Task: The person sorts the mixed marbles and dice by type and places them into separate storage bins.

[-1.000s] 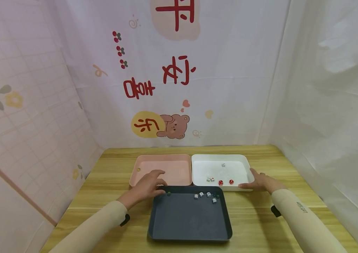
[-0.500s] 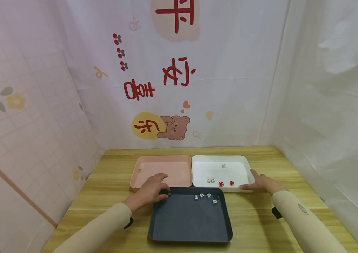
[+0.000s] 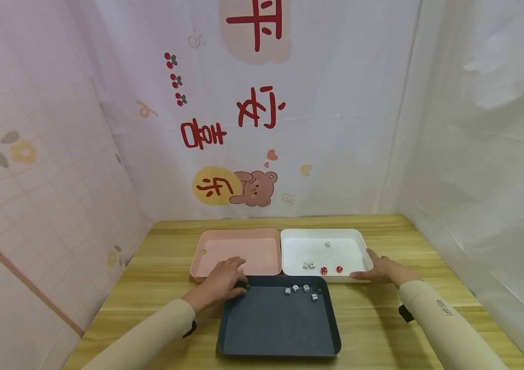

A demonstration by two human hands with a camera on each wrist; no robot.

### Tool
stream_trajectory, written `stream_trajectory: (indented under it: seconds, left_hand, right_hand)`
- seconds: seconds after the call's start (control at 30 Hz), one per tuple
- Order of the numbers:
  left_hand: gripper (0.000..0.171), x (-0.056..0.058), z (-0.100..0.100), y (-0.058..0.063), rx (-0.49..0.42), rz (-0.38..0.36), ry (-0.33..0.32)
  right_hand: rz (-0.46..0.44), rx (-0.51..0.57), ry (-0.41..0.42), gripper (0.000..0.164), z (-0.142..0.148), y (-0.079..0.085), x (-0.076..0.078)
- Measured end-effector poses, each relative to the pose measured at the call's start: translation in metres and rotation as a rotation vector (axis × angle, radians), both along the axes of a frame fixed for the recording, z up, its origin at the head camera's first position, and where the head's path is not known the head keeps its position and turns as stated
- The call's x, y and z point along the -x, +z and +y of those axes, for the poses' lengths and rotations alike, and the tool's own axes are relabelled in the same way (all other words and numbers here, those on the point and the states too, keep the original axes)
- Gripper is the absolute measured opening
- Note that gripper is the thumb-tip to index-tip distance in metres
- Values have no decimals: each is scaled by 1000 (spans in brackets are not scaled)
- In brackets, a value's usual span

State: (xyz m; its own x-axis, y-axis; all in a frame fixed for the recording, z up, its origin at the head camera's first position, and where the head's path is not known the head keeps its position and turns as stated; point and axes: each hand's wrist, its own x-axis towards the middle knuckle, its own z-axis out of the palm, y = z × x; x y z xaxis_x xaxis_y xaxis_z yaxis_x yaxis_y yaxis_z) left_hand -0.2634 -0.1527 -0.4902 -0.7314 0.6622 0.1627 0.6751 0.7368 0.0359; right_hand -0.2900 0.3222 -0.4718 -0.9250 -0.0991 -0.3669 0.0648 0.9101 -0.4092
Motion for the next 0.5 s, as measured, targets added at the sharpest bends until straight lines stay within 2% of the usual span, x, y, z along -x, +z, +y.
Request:
stream_trajectory:
  seconds: [0.27,0.5]
  left_hand:
    - [21,-1,1,-3,54,-10,-12]
    - [16,1,0,-3,16,10,-78]
  right_hand:
    - [0,-4,-12,129,1,-2,0]
    - [-8,-15,-17,129,0,-2,0]
